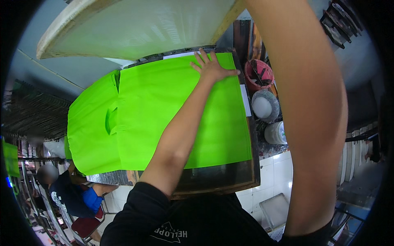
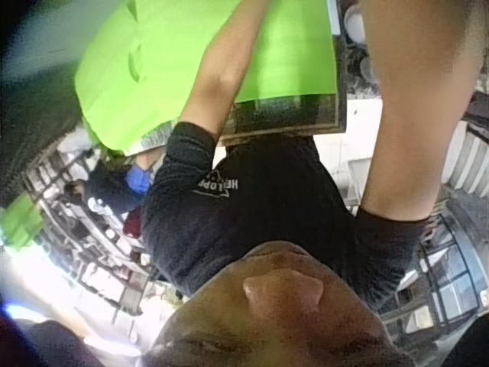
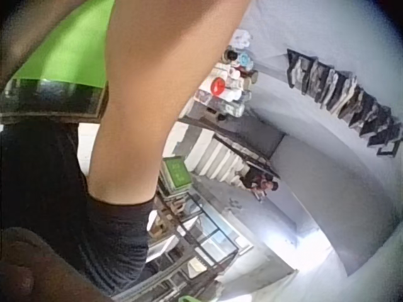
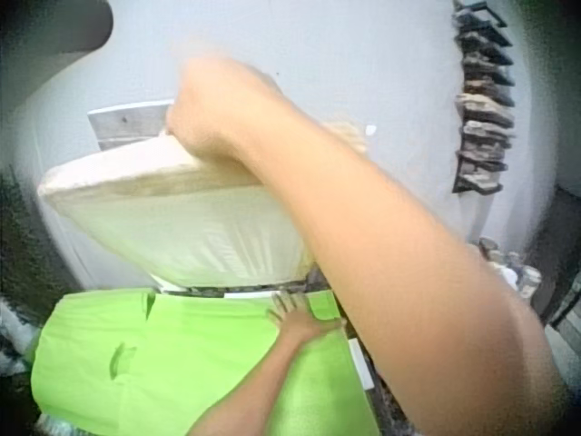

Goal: The person performs screen printing by placing sheets of paper and green bags onto a base, lowering a wooden frame with a screen, and using a squeegee to spread white ink across the screen. They lift the frame after each print and move the finished items aside.

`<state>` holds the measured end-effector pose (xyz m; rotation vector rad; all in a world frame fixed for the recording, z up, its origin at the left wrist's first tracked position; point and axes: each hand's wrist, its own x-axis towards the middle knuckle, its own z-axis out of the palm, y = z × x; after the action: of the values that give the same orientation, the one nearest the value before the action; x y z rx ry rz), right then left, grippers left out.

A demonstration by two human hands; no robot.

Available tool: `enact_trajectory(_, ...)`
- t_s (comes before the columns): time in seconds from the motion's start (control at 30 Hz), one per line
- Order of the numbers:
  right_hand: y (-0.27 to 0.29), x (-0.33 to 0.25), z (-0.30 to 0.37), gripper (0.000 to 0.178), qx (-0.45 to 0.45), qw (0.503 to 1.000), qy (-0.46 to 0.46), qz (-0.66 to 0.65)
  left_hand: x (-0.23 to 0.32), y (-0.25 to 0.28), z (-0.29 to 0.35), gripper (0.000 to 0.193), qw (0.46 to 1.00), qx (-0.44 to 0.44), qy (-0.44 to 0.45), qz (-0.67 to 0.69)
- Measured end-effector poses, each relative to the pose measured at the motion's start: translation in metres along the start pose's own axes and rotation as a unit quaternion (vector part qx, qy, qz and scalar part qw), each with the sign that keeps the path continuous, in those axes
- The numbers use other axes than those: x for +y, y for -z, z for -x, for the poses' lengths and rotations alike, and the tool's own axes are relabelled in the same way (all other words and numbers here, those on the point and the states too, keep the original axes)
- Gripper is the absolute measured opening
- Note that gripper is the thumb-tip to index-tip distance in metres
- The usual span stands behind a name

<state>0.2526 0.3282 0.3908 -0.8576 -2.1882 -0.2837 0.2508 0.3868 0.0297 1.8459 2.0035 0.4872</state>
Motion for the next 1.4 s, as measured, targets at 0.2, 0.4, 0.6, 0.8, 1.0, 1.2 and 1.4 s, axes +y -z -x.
enact_trajectory(0.2,0.016,-0.055,0.068,0.033,-0.149,0.968,-0.188,-0.071,-0.043,0.136,0.157,0.05,0.804,0.11,-0.204,0.548)
enact_trajectory(0.4,-0.028,-0.094,0.234,0.021,-0.076,0.988,-0.068,-0.118,-0.128,0.148,0.331,0.047,0.78,0.065,-0.026,0.622)
enact_trajectory(0.6,-0.1,-0.103,0.344,0.023,-0.17,0.983,0.001,-0.075,-0.174,0.057,0.385,0.028,0.771,-0.055,0.177,0.609)
enact_trajectory(0.8,-0.11,-0.091,0.319,0.029,-0.24,0.964,-0.042,-0.105,-0.181,0.055,0.384,0.03,0.779,-0.088,0.2,0.588)
enact_trajectory(1.0,-0.091,-0.103,0.31,0.03,-0.354,0.923,-0.061,-0.136,-0.181,0.056,0.382,0.028,0.783,-0.086,0.203,0.582)
enact_trajectory(1.2,-0.099,-0.118,0.336,0.024,-0.279,0.955,-0.006,-0.102,-0.179,0.056,0.383,0.022,0.788,-0.076,0.206,0.575)
enact_trajectory(1.4,-0.166,-0.063,0.308,0.023,-0.2,0.977,0.046,-0.06,-0.186,0.053,0.384,0.016,0.793,-0.091,0.198,0.568)
